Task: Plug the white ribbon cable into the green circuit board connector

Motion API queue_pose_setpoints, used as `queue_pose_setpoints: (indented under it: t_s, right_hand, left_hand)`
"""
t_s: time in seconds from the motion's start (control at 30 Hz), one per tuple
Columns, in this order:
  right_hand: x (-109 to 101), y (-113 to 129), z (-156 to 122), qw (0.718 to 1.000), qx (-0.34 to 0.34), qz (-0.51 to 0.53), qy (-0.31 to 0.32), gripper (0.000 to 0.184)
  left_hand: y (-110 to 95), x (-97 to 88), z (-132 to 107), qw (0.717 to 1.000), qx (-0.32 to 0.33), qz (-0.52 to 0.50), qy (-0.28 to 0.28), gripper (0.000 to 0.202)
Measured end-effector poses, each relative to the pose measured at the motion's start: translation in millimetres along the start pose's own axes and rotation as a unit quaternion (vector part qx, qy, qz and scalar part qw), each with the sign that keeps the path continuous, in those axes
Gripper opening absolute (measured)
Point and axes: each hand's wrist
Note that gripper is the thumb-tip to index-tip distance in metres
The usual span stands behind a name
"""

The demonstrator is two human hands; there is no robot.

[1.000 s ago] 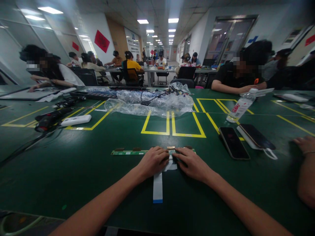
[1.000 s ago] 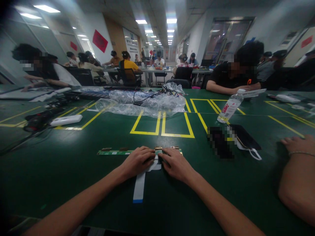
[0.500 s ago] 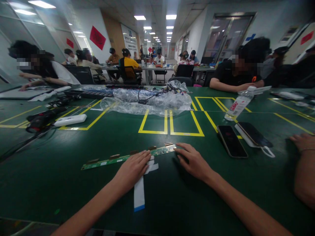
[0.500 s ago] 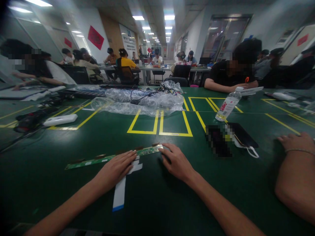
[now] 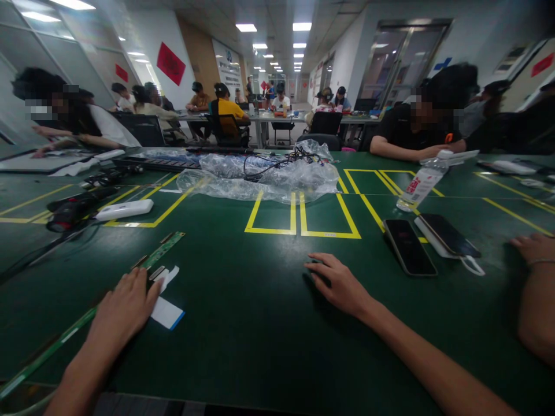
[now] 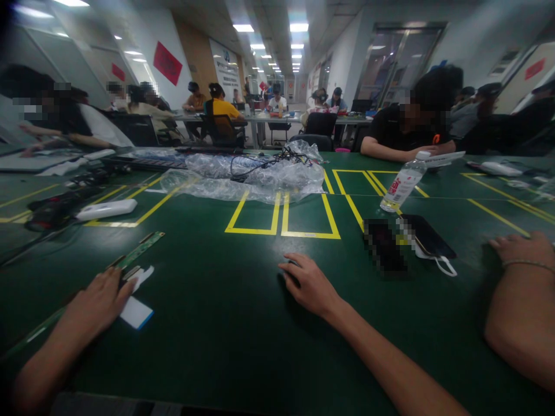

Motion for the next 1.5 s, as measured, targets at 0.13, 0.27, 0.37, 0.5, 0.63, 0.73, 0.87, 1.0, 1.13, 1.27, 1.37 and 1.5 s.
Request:
queue_pose_setpoints:
  t_s: [0.13, 0.27, 0.37, 0.5, 0.63, 0.73, 0.87, 1.0, 1.13, 1.27, 1.37, 1.5]
  right_hand:
    - [-1, 0, 0, 1.000, 0.004, -0.003, 0.009, 0.032]
    - [-1, -1, -1, 1.000, 0.006, -0.005, 0.006, 0.032]
    - [-2, -1, -1, 1.000, 0.003, -0.001, 0.002, 0.032]
    - [-4, 0, -1, 1.000, 0.005, -0.002, 0.000, 0.031]
    - [-4, 0, 0, 1.000, 0.005, -0.004, -0.002, 0.031]
    - [-2, -1, 0, 1.000, 0.006, -0.009, -0.001, 0.032]
    - [-1, -3, 0, 0.999, 0.000, -0.030, 0.018, 0.033]
    - [-1, -1, 0, 0.998, -0.008, -0.049, 0.040, 0.033]
    - [-3, 1, 0, 0.997, -0.004, -0.050, 0.056, 0.034]
    - [-6, 2, 1, 0.996, 0.010, -0.045, 0.077, 0.033]
    - [-8, 3, 1, 0.995, 0.019, -0.039, 0.089, 0.034]
    - [-8, 4, 0, 0.995, 0.022, -0.039, 0.094, 0.034]
  left_hand:
    - [-7, -8.4, -2, 0.997, -0.032, 0.007, 0.065, 0.072]
    - [-23, -26.9, -6, 0.997, -0.027, 0.046, 0.047, 0.066]
    - [-51, -40.7, -5, 0.997, 0.035, 0.031, 0.059, 0.062]
    - [-119, -57.1, 4, 0.983, 0.181, -0.019, 0.033, 0.053]
    - [-200, -72.2, 15, 0.940, 0.333, -0.075, -0.007, 0.042]
    - [-248, -79.0, 25, 0.907, 0.406, -0.110, -0.039, 0.039]
    - [-280, -78.6, 35, 0.880, 0.437, -0.172, -0.067, 0.038]
    - [-280, -72.8, 39, 0.871, 0.435, -0.219, -0.062, 0.038]
    - [-265, -68.9, 39, 0.878, 0.422, -0.225, -0.026, 0.044]
    - [-237, -66.6, 40, 0.924, 0.345, -0.162, 0.014, 0.053]
    - [-201, -62.7, 43, 0.956, 0.273, -0.099, 0.033, 0.057]
    - [-128, -50.9, 41, 0.989, 0.143, -0.034, 0.033, 0.064]
Point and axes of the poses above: each hand's wrist, its own z-axis towards the middle knuckle, its own x-axis out of the palm, y = z × x, and after that the axes turned 8 degrees about x, right-handed
